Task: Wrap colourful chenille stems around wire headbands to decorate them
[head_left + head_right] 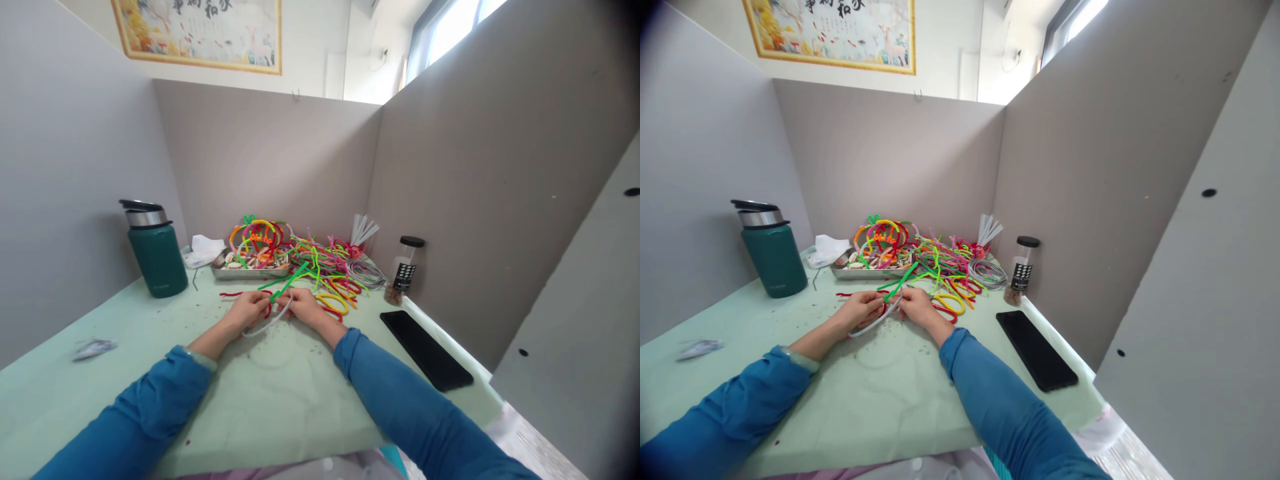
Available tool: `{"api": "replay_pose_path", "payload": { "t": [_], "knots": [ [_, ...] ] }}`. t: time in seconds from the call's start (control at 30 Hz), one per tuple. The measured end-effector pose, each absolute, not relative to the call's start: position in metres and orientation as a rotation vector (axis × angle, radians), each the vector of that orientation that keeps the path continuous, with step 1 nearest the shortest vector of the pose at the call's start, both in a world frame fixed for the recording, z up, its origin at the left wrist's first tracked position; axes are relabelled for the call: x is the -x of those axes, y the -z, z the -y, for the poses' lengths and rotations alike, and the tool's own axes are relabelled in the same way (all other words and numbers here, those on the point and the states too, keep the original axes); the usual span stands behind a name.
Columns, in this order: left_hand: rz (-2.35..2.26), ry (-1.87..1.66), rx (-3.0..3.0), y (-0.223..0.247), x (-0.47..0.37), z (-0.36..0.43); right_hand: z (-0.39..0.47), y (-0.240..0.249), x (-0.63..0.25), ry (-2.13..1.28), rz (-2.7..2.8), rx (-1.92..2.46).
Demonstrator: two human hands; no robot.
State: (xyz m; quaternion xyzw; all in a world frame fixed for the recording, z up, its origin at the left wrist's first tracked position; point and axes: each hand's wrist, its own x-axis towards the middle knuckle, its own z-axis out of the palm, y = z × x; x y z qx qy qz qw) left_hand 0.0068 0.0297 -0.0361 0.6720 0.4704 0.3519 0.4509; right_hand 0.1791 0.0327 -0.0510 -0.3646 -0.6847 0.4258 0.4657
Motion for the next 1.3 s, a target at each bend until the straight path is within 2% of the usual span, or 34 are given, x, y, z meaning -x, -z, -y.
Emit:
{"api": "replay_pose_path", "payload": {
  "t": [0.3,0.73,1.3],
  "knots": [
    [-1.351,-0.819,-1.915,0.029,-0.009,-0.023,-0.032,0.051,-0.18,-1.014,1.712,0.957],
    [-1.368,-0.737,-2.43,0.028,-0.008,-0.025,-0.033,0.051,-0.179,-1.006,1.727,1.006],
    [-1.455,-0.717,-2.525,0.025,-0.01,-0.022,-0.028,0.046,-0.177,-0.973,1.819,0.997]
  ]
}}
